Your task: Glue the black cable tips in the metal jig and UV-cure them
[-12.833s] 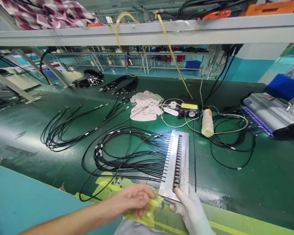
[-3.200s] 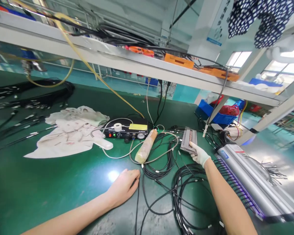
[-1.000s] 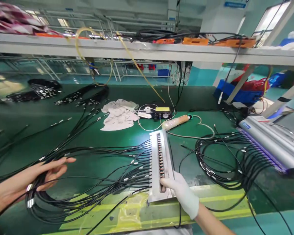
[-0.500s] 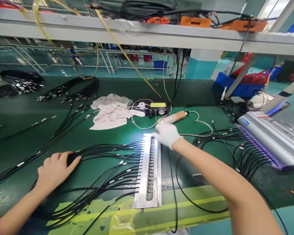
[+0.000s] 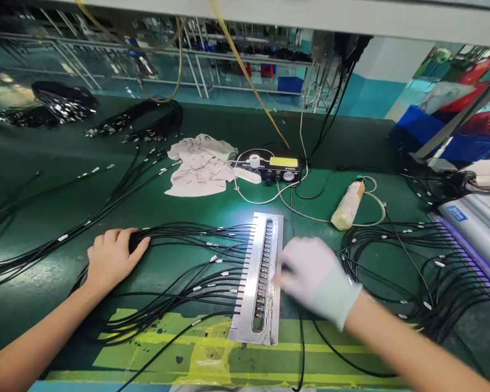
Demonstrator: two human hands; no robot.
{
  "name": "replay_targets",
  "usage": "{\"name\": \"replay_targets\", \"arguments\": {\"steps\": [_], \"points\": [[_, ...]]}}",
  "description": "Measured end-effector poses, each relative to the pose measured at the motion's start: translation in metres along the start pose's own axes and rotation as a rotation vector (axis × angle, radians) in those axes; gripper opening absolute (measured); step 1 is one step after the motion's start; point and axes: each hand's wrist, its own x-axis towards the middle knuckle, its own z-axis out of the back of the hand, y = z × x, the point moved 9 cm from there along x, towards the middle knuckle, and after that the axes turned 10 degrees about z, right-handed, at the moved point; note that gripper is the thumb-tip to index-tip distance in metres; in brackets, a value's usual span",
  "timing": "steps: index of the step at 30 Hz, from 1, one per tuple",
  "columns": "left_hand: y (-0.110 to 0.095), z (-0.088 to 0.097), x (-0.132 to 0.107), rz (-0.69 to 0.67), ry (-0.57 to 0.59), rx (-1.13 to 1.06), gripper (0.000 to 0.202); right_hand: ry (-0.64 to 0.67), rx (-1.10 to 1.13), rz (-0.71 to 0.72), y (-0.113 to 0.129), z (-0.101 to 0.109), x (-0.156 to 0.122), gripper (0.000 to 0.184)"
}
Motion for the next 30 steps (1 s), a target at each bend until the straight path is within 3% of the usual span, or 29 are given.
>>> {"name": "replay_targets", "arguments": {"steps": [2, 3, 5, 8, 14, 17, 19, 21, 23, 25, 27, 30], "points": [[0.0, -0.002, 0.0, 0.004, 0.002, -0.002, 0.057, 0.102, 0.049, 0.22, 0.065, -0.048, -0.025, 0.037], [0.001, -0.002, 0.0, 0.007, 0.007, -0.007, 0.057, 0.098, 0.056, 0.277, 0.086, -0.066, -0.034, 0.031], [0.001, -0.003, 0.0, 0.012, 0.021, -0.02, 0.057, 0.075, 0.059, 0.302, 0.102, -0.09, -0.044, 0.028], [-0.004, 0.0, 0.002, -0.003, 0.033, -0.029, 0.057, 0.014, 0.045, 0.311, 0.093, -0.098, -0.048, 0.026], [-0.039, 0.009, 0.005, -0.043, 0.043, -0.083, 0.056, -0.043, -0.031, 0.294, 0.059, -0.083, -0.065, 0.019], [-0.051, 0.011, 0.007, -0.026, 0.058, -0.113, 0.055, -0.017, -0.103, 0.328, 0.056, -0.048, -0.067, 0.023], [-0.055, 0.012, 0.007, -0.017, 0.064, -0.114, 0.054, -0.02, -0.217, 0.269, 0.045, -0.003, -0.053, 0.03], [-0.056, 0.013, 0.007, -0.015, 0.065, -0.109, 0.055, -0.194, -0.283, 0.107, 0.018, 0.068, -0.024, 0.034], [-0.057, 0.014, 0.006, -0.015, 0.063, -0.101, 0.054, -0.461, -0.234, 0.003, -0.018, 0.139, 0.018, 0.038], [-0.057, 0.015, 0.006, -0.016, 0.063, -0.09, 0.053, -0.665, -0.127, -0.001, -0.063, 0.187, 0.072, 0.041], [-0.057, 0.014, 0.007, -0.017, 0.063, -0.088, 0.053, -0.685, -0.03, -0.064, -0.121, 0.199, 0.136, 0.042], [-0.056, 0.015, 0.009, -0.02, 0.047, -0.112, 0.054, -0.494, 0.132, -0.312, -0.21, 0.162, 0.219, 0.045]]}}
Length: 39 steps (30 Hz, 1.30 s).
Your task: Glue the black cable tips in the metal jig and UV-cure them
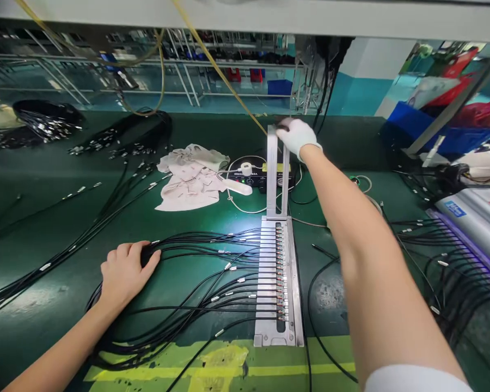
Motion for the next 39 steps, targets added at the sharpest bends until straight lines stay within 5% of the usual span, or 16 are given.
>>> {"name": "replay_targets", "arguments": {"steps": [3, 6, 11, 15, 18, 21, 24, 27, 33, 39], "points": [[0.003, 0.0, 0.002, 0.0, -0.011, -0.026, 0.053, 0.06, 0.025, -0.085, -0.036, -0.057, 0.025, 0.047], [0.004, -0.002, 0.003, 0.008, -0.006, -0.04, 0.053, 0.085, 0.052, -0.117, -0.051, -0.09, 0.02, 0.055], [0.008, -0.003, 0.003, 0.026, 0.002, -0.053, 0.052, 0.06, 0.13, -0.124, -0.057, -0.098, -0.01, 0.059], [0.006, 0.006, 0.0, 0.047, 0.053, -0.096, 0.055, 0.06, 0.175, -0.112, -0.06, -0.093, -0.069, 0.054], [-0.04, 0.033, -0.008, -0.131, 0.038, -0.17, 0.067, 0.081, 0.182, -0.109, -0.064, -0.096, -0.135, 0.044], [-0.128, 0.053, -0.028, -0.469, 0.174, -0.312, 0.069, 0.085, 0.161, -0.138, -0.072, -0.103, -0.201, 0.033], [-0.206, 0.053, -0.044, -0.633, 0.397, -0.39, 0.072, 0.018, 0.123, -0.168, -0.076, -0.105, -0.246, 0.03], [-0.255, 0.043, -0.042, -0.69, 0.493, -0.356, 0.072, -0.07, 0.089, -0.17, -0.072, -0.105, -0.266, 0.028], [-0.288, 0.018, -0.023, -0.708, 0.83, -0.254, 0.05, -0.087, 0.07, -0.144, -0.068, -0.107, -0.27, 0.025], [-0.298, 0.038, -0.012, -0.639, 1.028, -0.361, 0.05, -0.083, 0.06, -0.15, -0.073, -0.107, -0.27, 0.03]]}}
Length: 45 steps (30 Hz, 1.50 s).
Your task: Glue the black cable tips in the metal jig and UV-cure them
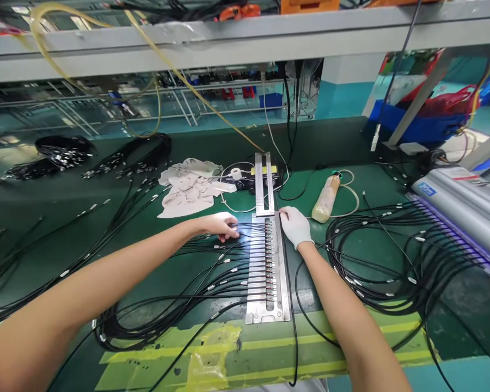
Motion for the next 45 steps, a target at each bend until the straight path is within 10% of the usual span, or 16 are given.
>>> {"name": "replay_targets", "arguments": {"steps": [5, 13, 21, 37, 45], "points": [[-0.013, 0.006, -0.005, -0.068, -0.018, -0.069, 0.062, 0.012, 0.009, -0.005, -0.003, -0.002, 0.001, 0.031], [0.039, 0.009, -0.025, -0.06, -0.179, 0.054, 0.047, 0.003, 0.046, -0.011, -0.003, -0.001, 0.0, 0.031], [0.009, -0.029, -0.038, -0.134, -0.184, 0.122, 0.03, -0.026, 0.067, -0.001, -0.003, 0.001, 0.0, 0.029], [0.008, -0.004, -0.066, -0.214, -0.075, 0.046, 0.042, -0.068, 0.093, 0.007, -0.007, 0.0, 0.001, 0.025], [0.0, -0.061, -0.049, -0.124, -0.134, 0.157, 0.028, -0.064, 0.105, 0.023, -0.004, 0.002, 0.0, 0.025]]}}
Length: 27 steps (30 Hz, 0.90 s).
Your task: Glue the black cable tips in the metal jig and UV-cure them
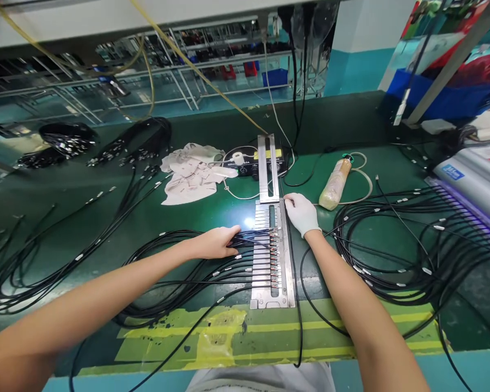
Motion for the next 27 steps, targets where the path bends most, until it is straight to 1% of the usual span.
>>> {"name": "replay_targets", "arguments": {"steps": [1, 3, 7, 9, 11, 14, 16, 18, 19, 21, 23, 24, 25, 27], "points": [[-0.001, 0.0, 0.003, 0.013, 0.027, 0.002, 0.024, -0.001, -0.002, 0.001, 0.0, 0.0, 0.0, 0.026], [-0.004, 0.006, 0.007, 0.02, 0.112, -0.017, 0.02, -0.002, -0.003, 0.001, 0.001, 0.001, 0.0, 0.027], [-0.017, 0.025, 0.003, -0.024, 0.308, -0.152, 0.025, 0.003, 0.007, 0.001, -0.001, -0.001, 0.0, 0.027], [-0.021, 0.024, 0.0, -0.048, 0.363, -0.233, 0.031, 0.003, 0.012, -0.001, -0.003, -0.002, -0.001, 0.027], [-0.017, 0.017, -0.001, -0.047, 0.379, -0.274, 0.033, 0.0, 0.013, -0.002, -0.003, -0.002, -0.001, 0.027], [0.002, 0.014, -0.004, -0.022, 0.345, -0.268, 0.031, 0.0, 0.014, 0.002, -0.003, -0.001, -0.001, 0.026], [0.014, 0.019, -0.011, -0.01, 0.349, -0.272, 0.034, 0.003, 0.016, 0.003, -0.002, -0.001, 0.0, 0.026], [0.019, 0.025, -0.019, -0.015, 0.369, -0.305, 0.037, 0.002, 0.018, 0.003, -0.002, -0.001, 0.0, 0.025], [0.019, 0.028, -0.021, -0.021, 0.349, -0.314, 0.039, 0.001, 0.018, 0.002, -0.001, -0.001, 0.0, 0.025], [0.016, 0.031, -0.022, -0.027, 0.229, -0.285, 0.04, -0.001, 0.017, 0.001, -0.001, -0.001, 0.0, 0.026], [0.011, 0.026, -0.018, -0.02, 0.079, -0.21, 0.036, -0.001, 0.013, 0.003, 0.0, 0.0, 0.0, 0.026], [0.008, 0.021, -0.016, -0.013, 0.03, -0.17, 0.034, 0.001, 0.01, 0.005, 0.001, 0.0, 0.0, 0.026], [0.004, 0.016, -0.014, -0.008, 0.007, -0.143, 0.032, 0.003, 0.006, 0.007, 0.001, 0.0, 0.0, 0.026], [-0.002, 0.009, -0.011, -0.012, 0.02, -0.117, 0.028, 0.009, -0.002, 0.01, 0.002, 0.0, 0.0, 0.027]]}}
